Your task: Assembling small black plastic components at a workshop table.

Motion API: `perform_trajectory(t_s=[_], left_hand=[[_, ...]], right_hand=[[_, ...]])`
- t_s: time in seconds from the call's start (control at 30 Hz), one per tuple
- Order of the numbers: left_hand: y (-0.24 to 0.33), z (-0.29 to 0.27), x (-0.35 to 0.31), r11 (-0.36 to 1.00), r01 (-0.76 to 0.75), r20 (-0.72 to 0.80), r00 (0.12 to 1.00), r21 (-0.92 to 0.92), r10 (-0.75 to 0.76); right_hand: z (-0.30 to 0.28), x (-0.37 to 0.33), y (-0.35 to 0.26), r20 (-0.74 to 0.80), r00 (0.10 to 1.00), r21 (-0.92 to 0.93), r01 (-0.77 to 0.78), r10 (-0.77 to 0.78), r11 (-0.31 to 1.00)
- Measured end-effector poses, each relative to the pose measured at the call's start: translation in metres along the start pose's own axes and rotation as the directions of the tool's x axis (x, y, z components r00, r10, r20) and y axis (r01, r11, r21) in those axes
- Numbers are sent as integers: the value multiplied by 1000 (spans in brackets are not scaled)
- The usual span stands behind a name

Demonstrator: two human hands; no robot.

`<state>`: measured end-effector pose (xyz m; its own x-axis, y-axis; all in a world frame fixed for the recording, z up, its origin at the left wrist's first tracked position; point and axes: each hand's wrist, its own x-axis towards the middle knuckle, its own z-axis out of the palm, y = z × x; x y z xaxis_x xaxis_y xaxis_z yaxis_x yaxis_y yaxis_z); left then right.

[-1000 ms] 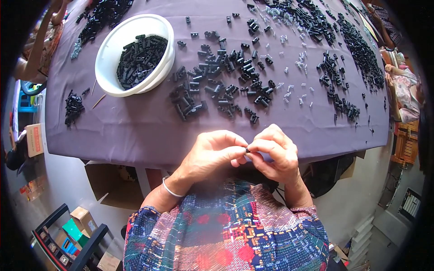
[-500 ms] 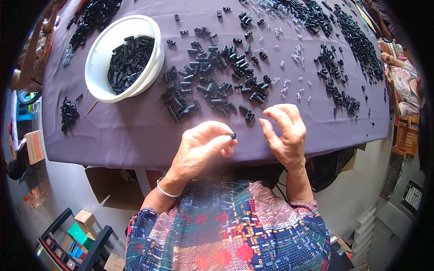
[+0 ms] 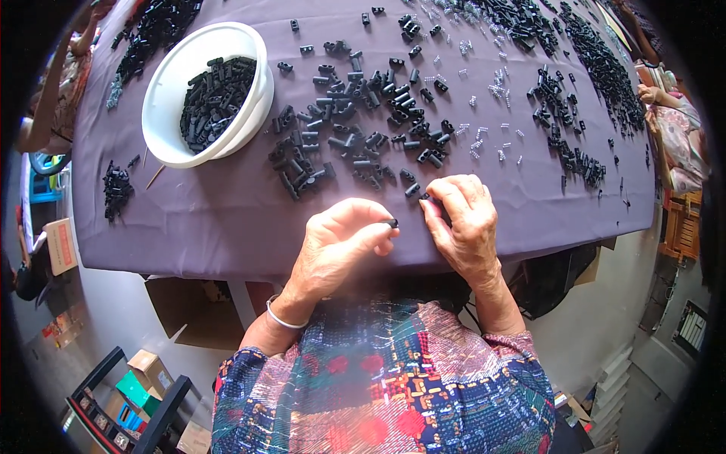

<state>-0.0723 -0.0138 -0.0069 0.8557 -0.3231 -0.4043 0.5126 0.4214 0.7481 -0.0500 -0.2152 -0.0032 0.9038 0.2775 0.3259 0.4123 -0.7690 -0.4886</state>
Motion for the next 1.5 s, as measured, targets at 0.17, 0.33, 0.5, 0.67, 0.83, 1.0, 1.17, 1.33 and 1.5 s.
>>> perform_trajectory(t_s=[0.17,0.33,0.5,0.67,0.83,1.0,1.17,1.33,1.5], left_hand=[[-2,1,0,999,-23,-19,1000,-29,23],[-4,2,0,999,-45,-7,999,-18,45],[-3,5,-1,997,-49,-17,999,66,50],[-5,10,-3,992,-84,-36,995,98,88],[-3,17,-7,992,-86,8,996,95,86],[-5,21,-9,992,-94,1,996,83,94],[-7,21,-9,996,-79,23,997,45,78],[-9,23,-10,995,-88,9,996,42,87],[-14,23,-9,984,-131,-41,990,117,136]], right_hand=[[1,-3,0,-17,1000,30,-7,7,1000],[2,-6,2,-101,994,129,58,-45,990],[-5,-12,-3,28,982,549,-171,187,818],[-11,-13,-20,221,918,843,-350,330,409],[-12,-15,-28,140,927,835,-300,349,461],[-9,-21,-29,22,939,778,-232,344,584],[-4,-24,-27,-116,963,719,-86,242,690],[-1,-25,-29,-133,964,673,-82,229,735],[4,-25,-28,-134,960,663,-97,245,742]])
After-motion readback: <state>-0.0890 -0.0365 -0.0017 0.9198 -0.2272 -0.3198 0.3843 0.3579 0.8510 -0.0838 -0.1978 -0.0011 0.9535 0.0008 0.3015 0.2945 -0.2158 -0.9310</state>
